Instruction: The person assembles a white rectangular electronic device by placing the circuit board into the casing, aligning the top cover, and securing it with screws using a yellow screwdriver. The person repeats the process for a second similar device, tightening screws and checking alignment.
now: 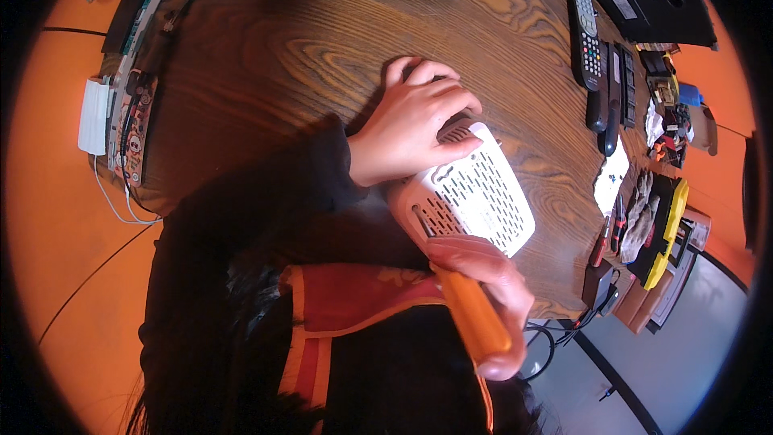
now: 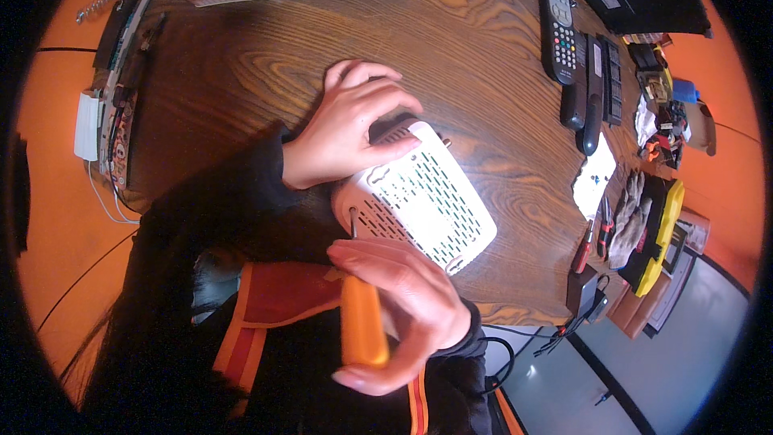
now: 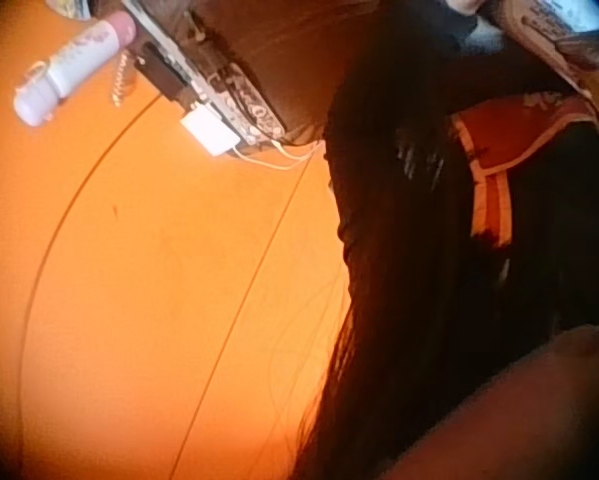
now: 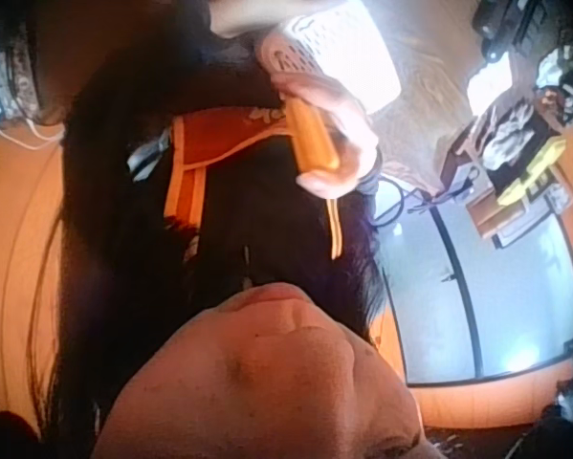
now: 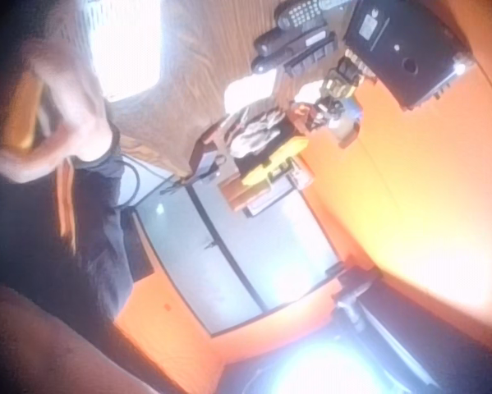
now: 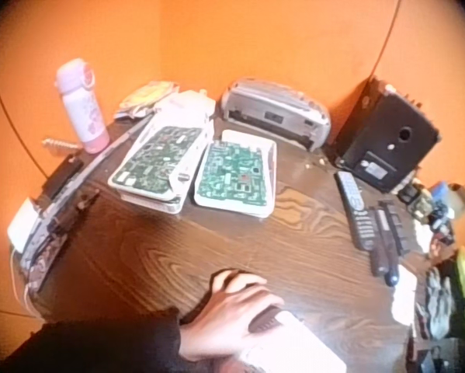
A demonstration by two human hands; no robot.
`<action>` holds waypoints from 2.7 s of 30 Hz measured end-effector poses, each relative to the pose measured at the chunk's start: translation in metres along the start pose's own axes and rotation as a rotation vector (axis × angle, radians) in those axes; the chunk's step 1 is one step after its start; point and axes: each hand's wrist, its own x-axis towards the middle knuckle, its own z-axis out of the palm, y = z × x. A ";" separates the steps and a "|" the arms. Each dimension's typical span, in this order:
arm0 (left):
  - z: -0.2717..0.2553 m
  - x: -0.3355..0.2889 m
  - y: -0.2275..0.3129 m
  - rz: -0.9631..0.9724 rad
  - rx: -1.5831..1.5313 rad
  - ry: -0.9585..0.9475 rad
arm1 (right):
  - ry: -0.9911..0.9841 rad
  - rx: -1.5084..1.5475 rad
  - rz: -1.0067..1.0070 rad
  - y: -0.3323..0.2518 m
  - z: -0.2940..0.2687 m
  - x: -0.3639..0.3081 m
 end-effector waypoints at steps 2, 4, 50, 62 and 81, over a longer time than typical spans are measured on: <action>0.000 0.000 0.001 -0.005 0.000 -0.004 | 0.061 -0.049 -0.040 0.002 0.007 -0.003; 0.000 0.001 0.001 -0.017 -0.003 -0.002 | 0.180 0.019 -0.020 0.005 0.013 -0.007; -0.011 0.005 0.016 0.053 -0.143 -0.211 | 0.794 -0.475 0.746 -0.004 -0.021 -0.092; -0.011 -0.001 0.024 0.109 -0.022 -0.166 | 0.965 0.147 0.522 0.044 -0.069 -0.085; 0.000 0.003 0.008 0.021 -0.099 0.032 | 0.174 -0.977 0.324 0.026 -0.042 -0.016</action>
